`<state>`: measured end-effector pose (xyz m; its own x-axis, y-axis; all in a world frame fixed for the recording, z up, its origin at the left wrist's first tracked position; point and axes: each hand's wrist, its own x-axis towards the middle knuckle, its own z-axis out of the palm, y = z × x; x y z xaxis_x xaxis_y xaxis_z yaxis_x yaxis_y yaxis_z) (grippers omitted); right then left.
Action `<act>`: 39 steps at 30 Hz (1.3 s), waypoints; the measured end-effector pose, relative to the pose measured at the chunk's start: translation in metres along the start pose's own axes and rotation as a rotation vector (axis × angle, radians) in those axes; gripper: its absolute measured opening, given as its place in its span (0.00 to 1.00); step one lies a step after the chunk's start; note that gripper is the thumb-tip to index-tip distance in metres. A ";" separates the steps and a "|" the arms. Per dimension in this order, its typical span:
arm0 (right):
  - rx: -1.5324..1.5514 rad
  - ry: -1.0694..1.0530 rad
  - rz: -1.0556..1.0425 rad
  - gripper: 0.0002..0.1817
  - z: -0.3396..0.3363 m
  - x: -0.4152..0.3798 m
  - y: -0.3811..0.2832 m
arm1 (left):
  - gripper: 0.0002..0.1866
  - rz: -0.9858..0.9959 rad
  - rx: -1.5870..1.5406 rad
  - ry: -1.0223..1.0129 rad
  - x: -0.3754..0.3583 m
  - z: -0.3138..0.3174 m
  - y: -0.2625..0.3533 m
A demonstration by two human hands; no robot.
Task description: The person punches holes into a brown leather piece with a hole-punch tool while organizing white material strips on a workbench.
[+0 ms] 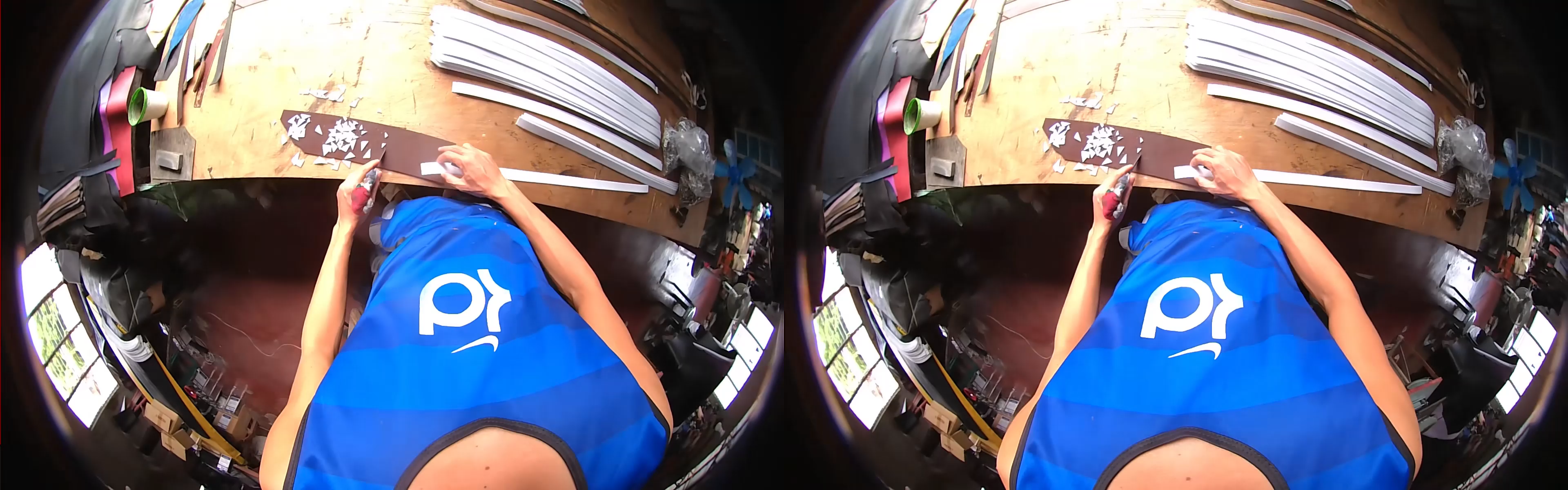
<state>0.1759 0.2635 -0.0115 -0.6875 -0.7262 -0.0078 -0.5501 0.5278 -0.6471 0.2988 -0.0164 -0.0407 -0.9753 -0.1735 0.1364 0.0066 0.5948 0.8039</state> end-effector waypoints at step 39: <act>-0.064 -0.030 0.146 0.14 0.011 0.006 -0.007 | 0.21 -0.622 -0.841 0.188 -0.039 0.023 -0.042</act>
<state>0.1808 0.2502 -0.0157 -0.7483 -0.6521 -0.1216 -0.4751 0.6548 -0.5878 0.3313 -0.0163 -0.0929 -0.8102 -0.4222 -0.4066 -0.2607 -0.3616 0.8951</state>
